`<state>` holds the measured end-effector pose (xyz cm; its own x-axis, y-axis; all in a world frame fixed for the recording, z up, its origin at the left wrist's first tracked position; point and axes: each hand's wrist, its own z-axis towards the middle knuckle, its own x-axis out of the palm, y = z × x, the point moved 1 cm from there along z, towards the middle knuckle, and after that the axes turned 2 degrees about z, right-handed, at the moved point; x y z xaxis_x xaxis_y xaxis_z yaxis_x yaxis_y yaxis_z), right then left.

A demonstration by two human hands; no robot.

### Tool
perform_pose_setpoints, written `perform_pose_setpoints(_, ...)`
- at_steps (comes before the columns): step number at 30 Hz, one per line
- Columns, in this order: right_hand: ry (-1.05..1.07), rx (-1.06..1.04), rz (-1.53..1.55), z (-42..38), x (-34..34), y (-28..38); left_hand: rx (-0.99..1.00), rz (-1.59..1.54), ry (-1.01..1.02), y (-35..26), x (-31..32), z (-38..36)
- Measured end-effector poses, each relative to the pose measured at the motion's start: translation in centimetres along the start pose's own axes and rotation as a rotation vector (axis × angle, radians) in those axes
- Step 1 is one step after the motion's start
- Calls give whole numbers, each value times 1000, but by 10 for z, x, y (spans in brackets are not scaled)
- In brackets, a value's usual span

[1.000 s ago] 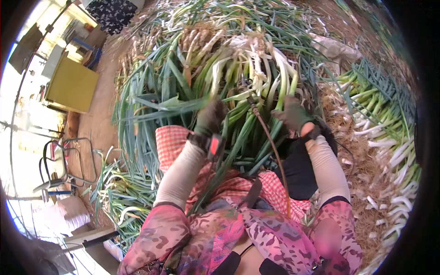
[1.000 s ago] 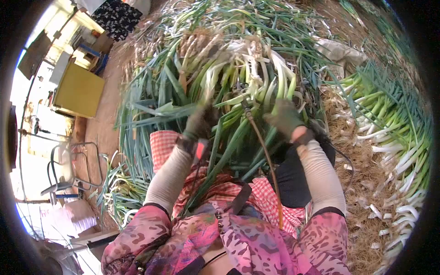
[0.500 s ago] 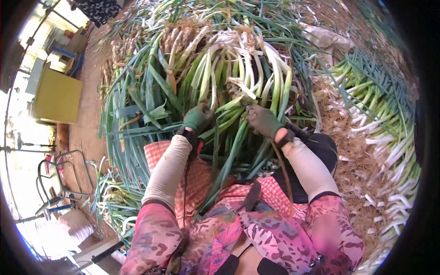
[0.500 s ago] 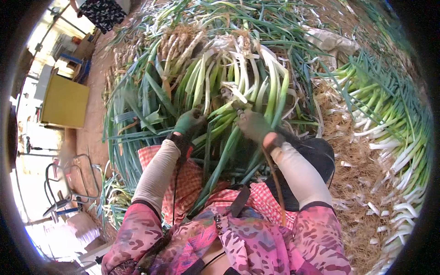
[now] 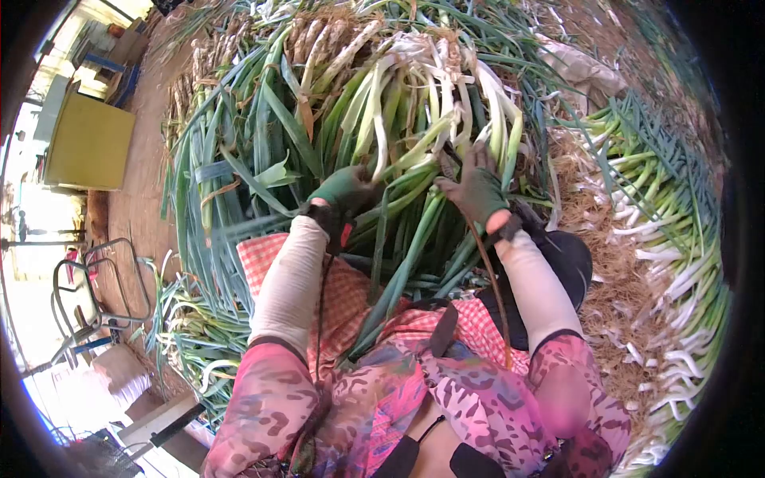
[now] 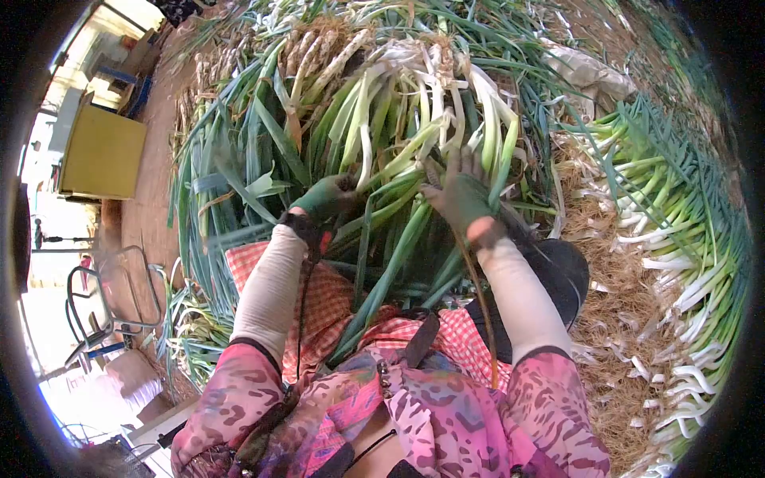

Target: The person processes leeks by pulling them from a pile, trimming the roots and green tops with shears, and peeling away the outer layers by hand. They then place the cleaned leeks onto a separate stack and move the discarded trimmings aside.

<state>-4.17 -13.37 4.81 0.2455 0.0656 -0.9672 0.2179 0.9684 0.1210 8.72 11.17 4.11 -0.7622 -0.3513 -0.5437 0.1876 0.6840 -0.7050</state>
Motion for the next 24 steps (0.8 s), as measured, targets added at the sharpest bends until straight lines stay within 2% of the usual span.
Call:
perform_pose_setpoints(1,181,101,124,5,19,-7,109,-297,-32,-8,-4,-2)
perform_pose_setpoints(3,550,297,378,14,37,-9,89,-426,-116,-33,-14,-17)
perform_pose_setpoints(4,580,324,373,16,43,-8,75,-491,-158,-38,-17,-22)
perform_pose_setpoints(8,527,372,482,10,-2,0,132,-485,-40,-6,-3,-9)
perform_pose_setpoints(11,528,299,630,-22,-74,21,140,-590,-30,-14,-17,-12)
perform_pose_setpoints(12,515,248,736,-39,-89,29,163,-625,-103,-29,-24,-22)
perform_pose_setpoints(15,548,131,891,-77,-131,55,96,-776,-87,-37,-28,-24)
perform_pose_setpoints(16,572,99,916,-86,-138,62,142,-767,-98,-31,-25,-19)
perform_pose_setpoints(20,420,18,1028,-105,-132,77,245,-765,-170,-26,-20,-14)
perform_pose_setpoints(23,467,138,896,-101,-126,77,246,-909,-228,-26,-15,-17)
perform_pose_setpoints(24,461,139,878,-98,-123,77,243,-869,-230,-25,-13,-18)
